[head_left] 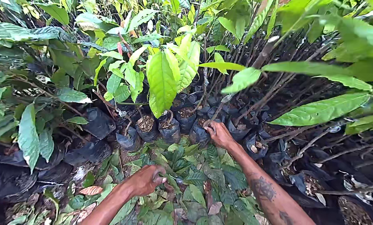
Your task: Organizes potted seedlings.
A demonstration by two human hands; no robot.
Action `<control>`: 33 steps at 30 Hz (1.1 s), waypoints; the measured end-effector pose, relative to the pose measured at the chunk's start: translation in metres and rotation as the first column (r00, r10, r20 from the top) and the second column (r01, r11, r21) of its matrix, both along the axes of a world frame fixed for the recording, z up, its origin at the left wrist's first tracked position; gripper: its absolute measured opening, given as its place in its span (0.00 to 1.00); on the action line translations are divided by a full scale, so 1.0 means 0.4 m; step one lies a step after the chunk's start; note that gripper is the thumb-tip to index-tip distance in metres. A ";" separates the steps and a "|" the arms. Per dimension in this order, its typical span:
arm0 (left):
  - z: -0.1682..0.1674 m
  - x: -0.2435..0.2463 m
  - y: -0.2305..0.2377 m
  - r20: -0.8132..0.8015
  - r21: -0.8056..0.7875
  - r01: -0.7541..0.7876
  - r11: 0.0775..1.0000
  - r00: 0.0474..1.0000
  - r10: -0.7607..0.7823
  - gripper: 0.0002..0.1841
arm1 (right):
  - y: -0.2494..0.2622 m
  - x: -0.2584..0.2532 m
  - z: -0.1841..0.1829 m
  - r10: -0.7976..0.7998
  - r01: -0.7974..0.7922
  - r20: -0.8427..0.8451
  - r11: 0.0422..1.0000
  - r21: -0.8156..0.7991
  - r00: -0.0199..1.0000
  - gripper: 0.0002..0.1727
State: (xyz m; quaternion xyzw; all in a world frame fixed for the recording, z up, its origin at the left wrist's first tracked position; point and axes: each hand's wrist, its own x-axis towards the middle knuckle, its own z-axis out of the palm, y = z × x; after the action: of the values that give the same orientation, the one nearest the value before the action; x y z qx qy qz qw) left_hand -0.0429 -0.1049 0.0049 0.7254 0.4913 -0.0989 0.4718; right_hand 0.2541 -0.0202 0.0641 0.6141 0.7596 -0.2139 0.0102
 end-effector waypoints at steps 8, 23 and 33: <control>-0.024 -0.012 -0.003 -0.010 -0.032 -0.003 0.999 1.000 0.003 0.22 | 0.107 0.117 -0.109 0.178 -0.076 -0.389 0.961 0.264 0.904 0.15; -0.048 -0.017 0.006 0.005 -0.045 0.006 0.999 1.000 -0.006 0.21 | 0.118 0.074 -0.185 -0.109 0.236 -0.395 0.928 0.288 0.912 0.15; -0.048 -0.025 -0.003 -0.004 -0.077 -0.004 0.997 1.000 0.003 0.21 | 0.144 0.100 -0.235 -0.051 0.245 -0.519 0.918 0.311 0.853 0.13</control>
State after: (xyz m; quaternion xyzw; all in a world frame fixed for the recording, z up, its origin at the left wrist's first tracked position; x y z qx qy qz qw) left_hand -0.0527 -0.1060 -0.0144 0.7056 0.4895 -0.1184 0.4985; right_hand 0.2939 0.0373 -0.0298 0.5858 0.7118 -0.2206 -0.3186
